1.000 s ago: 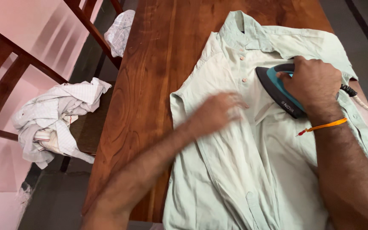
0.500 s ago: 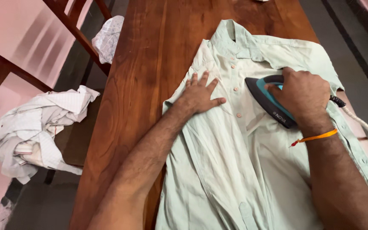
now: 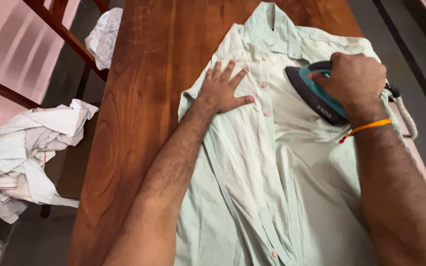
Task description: The person irons a light green button-up shirt laid flat on a wooden table. They use a blue electric iron to smooth the front panels, sleeves, and collar, repeatedly adjusting the fabric with their left hand to keep it flat while ironing.
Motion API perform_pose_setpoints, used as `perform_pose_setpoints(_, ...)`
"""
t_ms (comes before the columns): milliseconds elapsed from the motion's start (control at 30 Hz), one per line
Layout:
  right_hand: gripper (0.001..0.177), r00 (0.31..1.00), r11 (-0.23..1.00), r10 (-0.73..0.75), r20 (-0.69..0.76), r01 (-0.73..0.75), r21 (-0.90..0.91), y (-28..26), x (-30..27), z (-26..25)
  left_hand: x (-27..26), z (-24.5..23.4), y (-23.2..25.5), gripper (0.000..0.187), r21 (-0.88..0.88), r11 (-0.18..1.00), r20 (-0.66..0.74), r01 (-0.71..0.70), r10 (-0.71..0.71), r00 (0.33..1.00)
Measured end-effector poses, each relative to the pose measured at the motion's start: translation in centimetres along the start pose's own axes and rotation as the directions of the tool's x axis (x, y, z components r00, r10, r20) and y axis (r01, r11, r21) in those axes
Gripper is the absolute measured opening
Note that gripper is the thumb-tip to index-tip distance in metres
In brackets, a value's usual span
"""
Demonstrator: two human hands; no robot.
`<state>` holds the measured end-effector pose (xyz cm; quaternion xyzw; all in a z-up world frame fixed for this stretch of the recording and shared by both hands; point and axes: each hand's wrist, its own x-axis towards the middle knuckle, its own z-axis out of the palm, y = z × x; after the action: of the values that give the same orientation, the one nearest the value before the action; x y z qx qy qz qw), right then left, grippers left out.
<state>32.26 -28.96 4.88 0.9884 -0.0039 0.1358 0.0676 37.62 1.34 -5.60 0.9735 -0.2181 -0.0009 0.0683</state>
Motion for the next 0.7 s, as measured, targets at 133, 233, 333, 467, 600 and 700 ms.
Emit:
perform_pose_setpoints(133, 0.065, 1.000, 0.999, 0.008, -0.004, -0.009, -0.044, 0.5, 1.6, 1.1, 1.1, 0.3, -1.0, 0.100, -0.011, 0.999, -0.014, -0.042, 0.042, 0.999)
perform_pose_setpoints(233, 0.065, 1.000, 0.998, 0.012, -0.010, -0.013, -0.062, 0.7, 2.1, 1.7, 0.8, 0.8, -1.1, 0.090, -0.050, 0.996, -0.079, -0.077, 0.073, 0.994)
perform_pose_setpoints(333, 0.066, 1.000, 0.998, 0.020, -0.022, -0.021, -0.061, 0.9, 2.3, 1.9, -0.8, 0.8, 0.5, 0.081, -0.056, 0.990, -0.135, -0.130, 0.121, 0.983)
perform_pose_setpoints(467, 0.069, 1.000, 0.994, 0.021, -0.019, -0.023, -0.103, 1.0, 2.7, 1.9, -7.8, 0.5, 6.0, 0.083, -0.085, 0.977, 0.024, -0.197, 0.200, 0.980)
perform_pose_setpoints(600, 0.073, 0.997, 0.996, 0.052, 0.050, -0.049, -0.075, 0.7, 2.5, 1.9, -15.4, -1.8, 9.5, 0.095, -0.048, 0.944, 0.176, -0.325, 0.329, 0.928)
perform_pose_setpoints(700, 0.073, 1.000, 0.995, 0.028, -0.010, -0.029, -0.091, 0.7, 2.5, 1.8, -19.5, -4.1, 9.9, 0.098, -0.036, 0.950, 0.242, -0.309, 0.308, 0.920)
